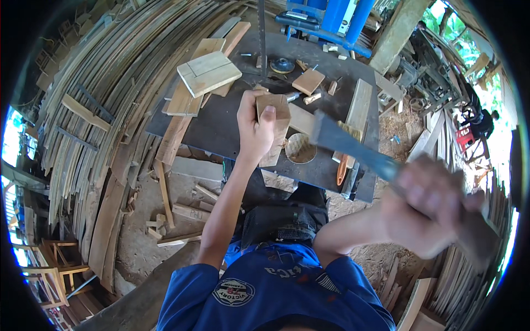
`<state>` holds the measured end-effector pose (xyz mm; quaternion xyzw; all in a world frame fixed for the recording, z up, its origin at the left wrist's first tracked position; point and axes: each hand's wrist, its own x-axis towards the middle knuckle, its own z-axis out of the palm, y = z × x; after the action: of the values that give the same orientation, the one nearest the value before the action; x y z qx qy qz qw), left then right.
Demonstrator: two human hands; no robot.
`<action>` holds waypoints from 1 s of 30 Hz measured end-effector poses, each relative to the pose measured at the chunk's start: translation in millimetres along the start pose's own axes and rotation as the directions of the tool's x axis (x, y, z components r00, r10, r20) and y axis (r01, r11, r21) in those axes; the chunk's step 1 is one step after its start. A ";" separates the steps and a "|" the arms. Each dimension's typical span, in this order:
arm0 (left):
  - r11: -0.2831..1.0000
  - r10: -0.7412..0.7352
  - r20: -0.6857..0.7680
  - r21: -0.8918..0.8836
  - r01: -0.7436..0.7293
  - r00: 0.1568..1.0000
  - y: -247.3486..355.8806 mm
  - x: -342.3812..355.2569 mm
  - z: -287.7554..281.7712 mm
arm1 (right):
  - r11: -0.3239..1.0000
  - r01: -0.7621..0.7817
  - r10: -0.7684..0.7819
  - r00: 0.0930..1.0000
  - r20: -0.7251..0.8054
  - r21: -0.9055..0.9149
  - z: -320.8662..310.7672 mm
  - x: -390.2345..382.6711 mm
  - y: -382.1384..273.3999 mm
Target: The person carves a small rectangular wooden block using a chisel and a brush. They repeatedly chip away at the wood to create a textured surface, then brush away the resulting sawdust. The person handles the block and tools one at a time, focusing on a single piece throughout the clip.
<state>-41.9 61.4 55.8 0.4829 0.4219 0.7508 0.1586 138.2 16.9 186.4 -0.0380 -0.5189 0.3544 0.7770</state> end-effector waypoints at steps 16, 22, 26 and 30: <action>0.995 0.053 0.035 0.082 -0.056 0.998 -3.9 0.9 2.5 | 0.993 0.000 0.007 0.998 0.063 -0.114 -14.2 -37.2 24.7; 0.984 0.168 0.007 0.064 -0.168 0.986 -15.5 5.2 -5.1 | 0.110 0.236 0.278 0.925 0.258 -0.965 -57.5 -116.2 109.8; 0.994 0.084 0.010 0.076 -0.084 0.996 -8.3 1.1 -0.5 | 0.990 0.138 -0.136 0.989 0.065 -0.026 -9.1 -36.3 21.9; 0.999 0.022 -0.016 0.050 -0.021 1.000 -8.1 -2.1 -0.7 | 0.793 0.376 -0.252 0.919 0.304 -0.479 -29.3 -36.8 11.1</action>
<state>-42.9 64.6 48.0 0.4848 0.4364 0.7459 0.1348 149.2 12.5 139.6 -0.1228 -0.6792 0.0653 0.7206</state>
